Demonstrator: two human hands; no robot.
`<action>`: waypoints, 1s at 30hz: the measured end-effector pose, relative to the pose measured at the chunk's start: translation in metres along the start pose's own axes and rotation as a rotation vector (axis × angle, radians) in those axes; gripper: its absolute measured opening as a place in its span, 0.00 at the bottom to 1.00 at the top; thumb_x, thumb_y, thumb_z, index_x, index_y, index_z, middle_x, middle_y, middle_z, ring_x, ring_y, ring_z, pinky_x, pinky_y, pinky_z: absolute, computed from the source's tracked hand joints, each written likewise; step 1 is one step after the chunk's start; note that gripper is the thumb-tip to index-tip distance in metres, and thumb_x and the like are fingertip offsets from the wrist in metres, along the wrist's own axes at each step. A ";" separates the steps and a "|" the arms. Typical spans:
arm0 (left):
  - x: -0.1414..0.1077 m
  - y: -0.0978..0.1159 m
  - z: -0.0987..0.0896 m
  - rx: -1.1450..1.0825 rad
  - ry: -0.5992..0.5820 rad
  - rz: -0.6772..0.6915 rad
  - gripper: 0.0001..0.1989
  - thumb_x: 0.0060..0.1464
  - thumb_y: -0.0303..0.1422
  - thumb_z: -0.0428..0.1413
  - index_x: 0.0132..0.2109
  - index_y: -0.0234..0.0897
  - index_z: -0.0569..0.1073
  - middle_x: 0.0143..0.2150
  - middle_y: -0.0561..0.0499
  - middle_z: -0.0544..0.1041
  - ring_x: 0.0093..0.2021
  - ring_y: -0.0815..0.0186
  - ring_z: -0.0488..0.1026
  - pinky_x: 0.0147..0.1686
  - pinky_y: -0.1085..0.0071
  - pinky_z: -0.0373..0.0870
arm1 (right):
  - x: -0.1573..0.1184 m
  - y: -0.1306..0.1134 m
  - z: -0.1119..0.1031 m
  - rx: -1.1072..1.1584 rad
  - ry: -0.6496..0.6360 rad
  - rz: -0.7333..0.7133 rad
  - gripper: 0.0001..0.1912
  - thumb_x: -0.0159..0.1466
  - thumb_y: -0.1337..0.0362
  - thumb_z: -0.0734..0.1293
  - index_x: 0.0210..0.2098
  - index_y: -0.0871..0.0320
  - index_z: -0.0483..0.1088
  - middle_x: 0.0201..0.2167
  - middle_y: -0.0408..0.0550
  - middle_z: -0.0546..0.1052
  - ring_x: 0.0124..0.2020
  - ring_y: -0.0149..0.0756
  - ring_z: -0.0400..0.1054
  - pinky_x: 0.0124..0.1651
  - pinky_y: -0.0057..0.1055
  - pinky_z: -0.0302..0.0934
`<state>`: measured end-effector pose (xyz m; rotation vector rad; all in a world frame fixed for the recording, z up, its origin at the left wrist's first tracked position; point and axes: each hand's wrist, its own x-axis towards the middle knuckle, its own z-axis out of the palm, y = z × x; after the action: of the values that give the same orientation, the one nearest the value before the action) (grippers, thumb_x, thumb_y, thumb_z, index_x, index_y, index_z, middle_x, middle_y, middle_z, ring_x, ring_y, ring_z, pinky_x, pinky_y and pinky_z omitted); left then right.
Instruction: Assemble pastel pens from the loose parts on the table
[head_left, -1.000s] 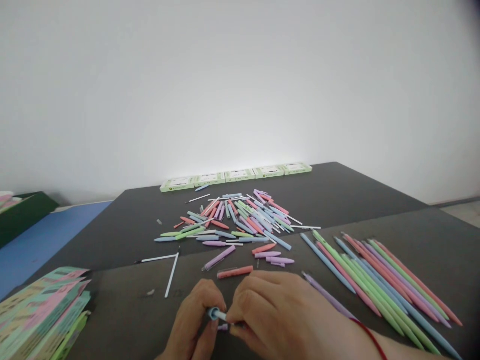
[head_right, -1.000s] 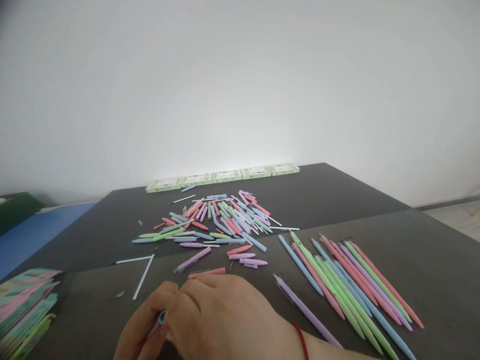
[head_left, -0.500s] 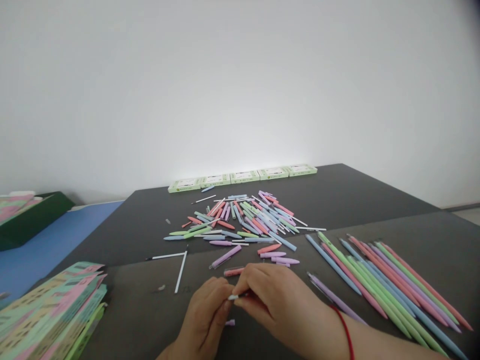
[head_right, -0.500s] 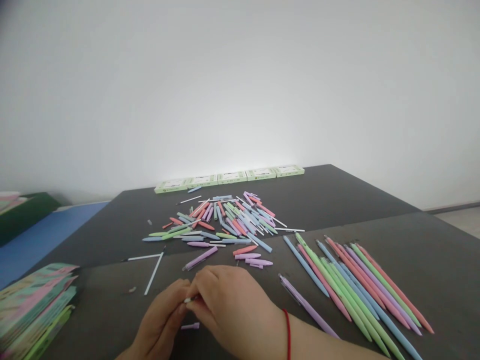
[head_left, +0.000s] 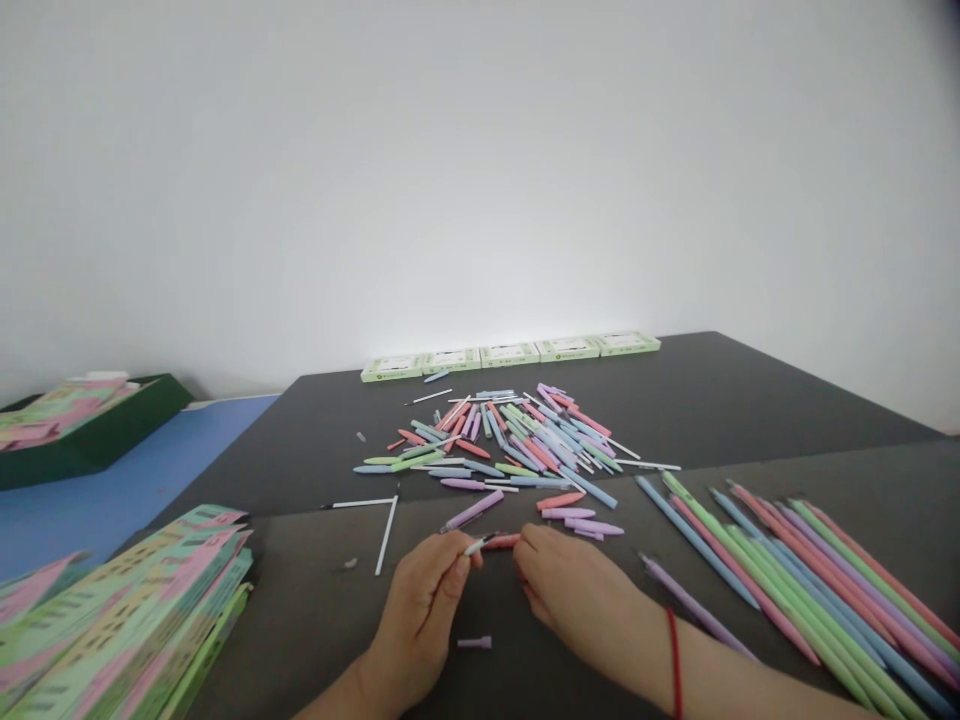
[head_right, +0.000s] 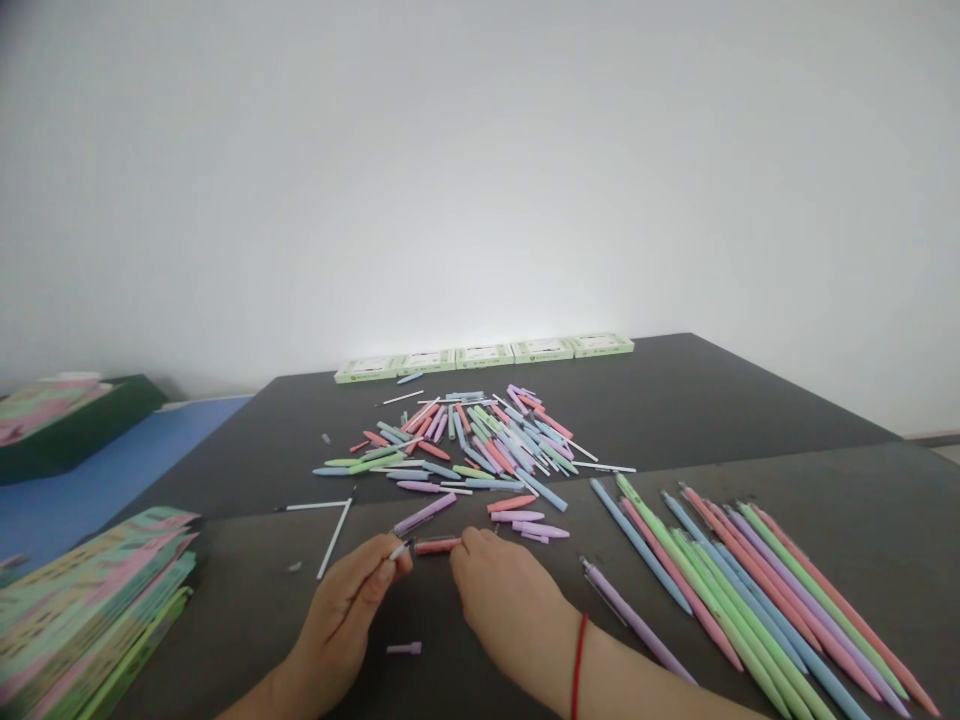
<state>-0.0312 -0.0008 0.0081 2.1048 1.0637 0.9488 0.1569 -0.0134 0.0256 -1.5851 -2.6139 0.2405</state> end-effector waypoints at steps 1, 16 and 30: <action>0.001 0.000 0.000 0.005 -0.004 -0.009 0.12 0.63 0.33 0.43 0.36 0.37 0.69 0.31 0.52 0.72 0.33 0.66 0.69 0.36 0.73 0.64 | 0.001 0.000 0.000 0.018 0.012 0.012 0.08 0.57 0.76 0.63 0.34 0.63 0.70 0.33 0.52 0.74 0.33 0.39 0.70 0.34 0.30 0.61; 0.003 0.003 0.004 0.093 -0.021 0.014 0.13 0.63 0.33 0.42 0.34 0.37 0.69 0.29 0.51 0.71 0.32 0.65 0.67 0.33 0.72 0.62 | 0.001 0.007 -0.024 1.341 0.245 0.121 0.09 0.62 0.59 0.60 0.30 0.57 0.58 0.19 0.35 0.64 0.15 0.23 0.55 0.18 0.21 0.51; 0.003 0.008 0.006 0.058 -0.056 0.017 0.15 0.63 0.34 0.41 0.35 0.37 0.70 0.30 0.49 0.72 0.33 0.64 0.68 0.34 0.71 0.64 | 0.000 0.003 -0.011 1.373 0.246 0.067 0.09 0.63 0.58 0.62 0.31 0.57 0.61 0.22 0.38 0.67 0.22 0.28 0.63 0.24 0.25 0.61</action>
<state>-0.0216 -0.0032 0.0114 2.1779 1.0582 0.8720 0.1608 -0.0114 0.0359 -1.0066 -1.4418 1.3377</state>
